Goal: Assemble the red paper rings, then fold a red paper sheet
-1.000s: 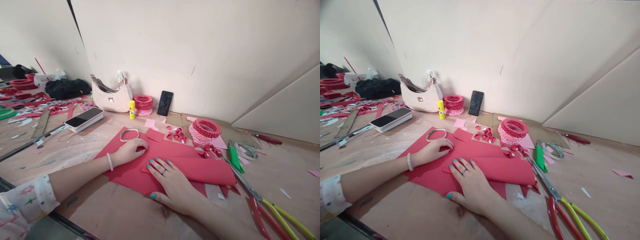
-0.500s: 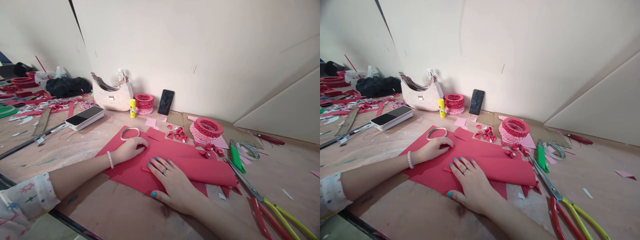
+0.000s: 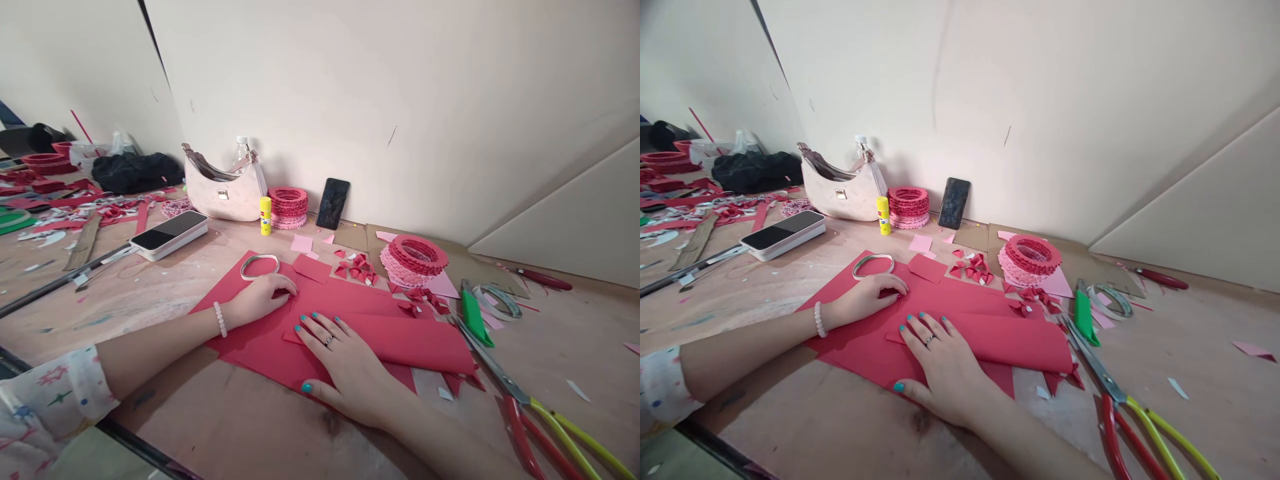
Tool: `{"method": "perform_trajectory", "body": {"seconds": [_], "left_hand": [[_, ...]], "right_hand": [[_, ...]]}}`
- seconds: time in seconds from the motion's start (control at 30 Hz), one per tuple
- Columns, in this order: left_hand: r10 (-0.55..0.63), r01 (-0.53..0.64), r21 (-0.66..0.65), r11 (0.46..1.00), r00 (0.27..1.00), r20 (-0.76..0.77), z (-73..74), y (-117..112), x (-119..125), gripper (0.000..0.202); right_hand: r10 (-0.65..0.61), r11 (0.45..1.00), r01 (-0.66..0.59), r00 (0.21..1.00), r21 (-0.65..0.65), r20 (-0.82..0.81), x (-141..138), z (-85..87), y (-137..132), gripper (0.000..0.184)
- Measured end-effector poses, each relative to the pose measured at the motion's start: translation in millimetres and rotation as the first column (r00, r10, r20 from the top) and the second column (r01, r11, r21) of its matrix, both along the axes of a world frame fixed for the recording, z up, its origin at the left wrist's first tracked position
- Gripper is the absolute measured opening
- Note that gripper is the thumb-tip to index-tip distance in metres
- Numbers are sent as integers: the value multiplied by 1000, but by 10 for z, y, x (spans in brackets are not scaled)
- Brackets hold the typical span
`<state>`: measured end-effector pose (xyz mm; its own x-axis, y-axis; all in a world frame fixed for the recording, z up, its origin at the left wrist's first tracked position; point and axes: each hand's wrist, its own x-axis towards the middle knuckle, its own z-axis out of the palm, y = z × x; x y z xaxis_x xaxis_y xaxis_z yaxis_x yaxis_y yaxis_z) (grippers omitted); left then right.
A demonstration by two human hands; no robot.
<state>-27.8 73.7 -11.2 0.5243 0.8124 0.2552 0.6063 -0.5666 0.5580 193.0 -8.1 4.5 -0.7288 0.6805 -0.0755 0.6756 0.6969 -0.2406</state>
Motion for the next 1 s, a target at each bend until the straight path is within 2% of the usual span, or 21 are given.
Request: {"method": "perform_trajectory", "body": {"seconds": [0.4,0.67,0.87,1.0], "left_hand": [[-30,30,9,1000,999,-13,-4,-32,0,13],[-6,6,-3,1000,999,-52,75,-78,58,13],[-15,15,3,1000,999,-38,65,-79,60,12],[-18,18,1,1000,999,-39,46,-76,52,13]], "right_hand": [[15,1000,-15,1000,-20,8,-2,15,-2,70],[36,999,-37,999,20,41,-54,63,-37,75],[134,991,-134,991,14,-12,-105,107,-58,78],[138,990,-137,990,5,-20,-134,100,-74,77]]}}
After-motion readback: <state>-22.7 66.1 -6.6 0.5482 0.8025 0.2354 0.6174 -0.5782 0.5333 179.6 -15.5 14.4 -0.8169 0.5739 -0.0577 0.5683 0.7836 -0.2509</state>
